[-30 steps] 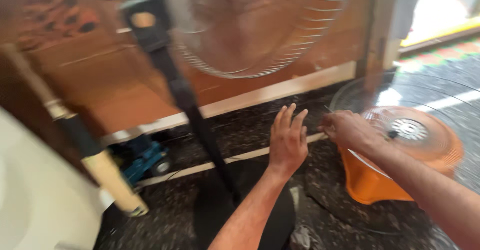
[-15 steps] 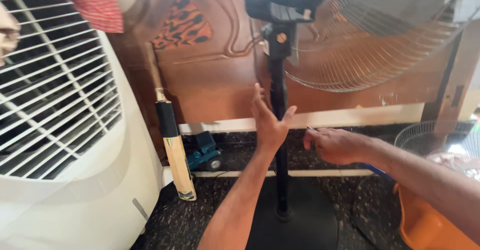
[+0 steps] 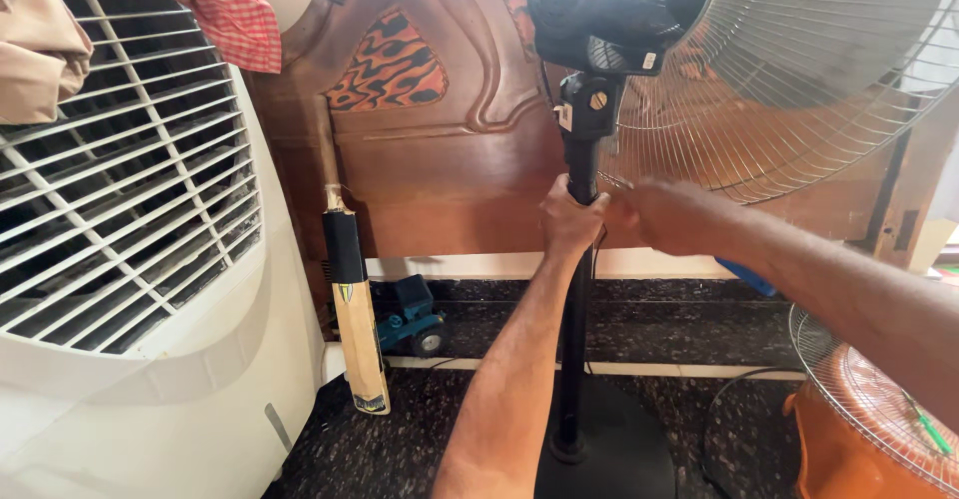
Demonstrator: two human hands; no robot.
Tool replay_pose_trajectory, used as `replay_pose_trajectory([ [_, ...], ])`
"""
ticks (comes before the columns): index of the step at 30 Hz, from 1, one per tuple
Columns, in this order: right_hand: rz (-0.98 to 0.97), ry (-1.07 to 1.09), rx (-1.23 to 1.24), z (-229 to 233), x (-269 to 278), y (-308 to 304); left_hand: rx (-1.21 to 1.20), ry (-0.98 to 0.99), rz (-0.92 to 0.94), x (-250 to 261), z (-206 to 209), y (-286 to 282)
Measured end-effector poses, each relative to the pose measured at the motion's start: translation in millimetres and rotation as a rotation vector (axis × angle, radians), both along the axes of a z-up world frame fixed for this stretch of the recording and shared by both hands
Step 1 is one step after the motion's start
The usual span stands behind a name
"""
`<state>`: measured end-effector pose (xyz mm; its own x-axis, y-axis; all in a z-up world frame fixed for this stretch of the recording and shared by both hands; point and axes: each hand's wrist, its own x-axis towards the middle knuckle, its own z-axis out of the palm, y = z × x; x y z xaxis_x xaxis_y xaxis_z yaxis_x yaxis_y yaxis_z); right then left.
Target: The person attaches the front grill to a standing fan, secures it with a screw, and then tightens a knob on the fan stand.
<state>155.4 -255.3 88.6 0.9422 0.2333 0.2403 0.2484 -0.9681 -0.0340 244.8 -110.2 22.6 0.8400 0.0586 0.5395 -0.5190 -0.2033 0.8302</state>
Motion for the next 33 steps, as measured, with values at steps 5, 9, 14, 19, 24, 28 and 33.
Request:
replay_pose_trajectory([
  [5, -0.153, 0.117, -0.049, -77.1, 30.0, -12.5, 0.023, -0.020, 0.023, -6.0, 0.9, 1.3],
  [9, -0.228, 0.182, 0.160, -130.4, 37.8, 6.0, 0.034, -0.024, 0.025, -7.1, 3.1, 1.3],
  [14, -0.219, 0.099, 0.439, -167.8, 54.7, 43.8, 0.014, -0.050, 0.044, -10.3, 2.4, 0.5],
  [19, -0.182, 0.031, 0.533, -182.2, 67.3, 46.6, -0.042, -0.100, 0.035, -11.9, 0.2, -1.2],
  [24, -0.156, 0.071, 0.521, -182.5, 73.1, 40.1, -0.048, -0.122, 0.066, -13.3, -2.4, -4.5],
  [28, -0.122, 0.027, 0.527, -183.8, 73.0, 39.9, -0.044, -0.124, 0.114, -12.6, -0.5, -5.7],
  [33, -0.147, 0.052, 0.433, -178.4, 73.7, 36.6, -0.057, -0.133, 0.146, -9.7, -2.4, -9.0],
])
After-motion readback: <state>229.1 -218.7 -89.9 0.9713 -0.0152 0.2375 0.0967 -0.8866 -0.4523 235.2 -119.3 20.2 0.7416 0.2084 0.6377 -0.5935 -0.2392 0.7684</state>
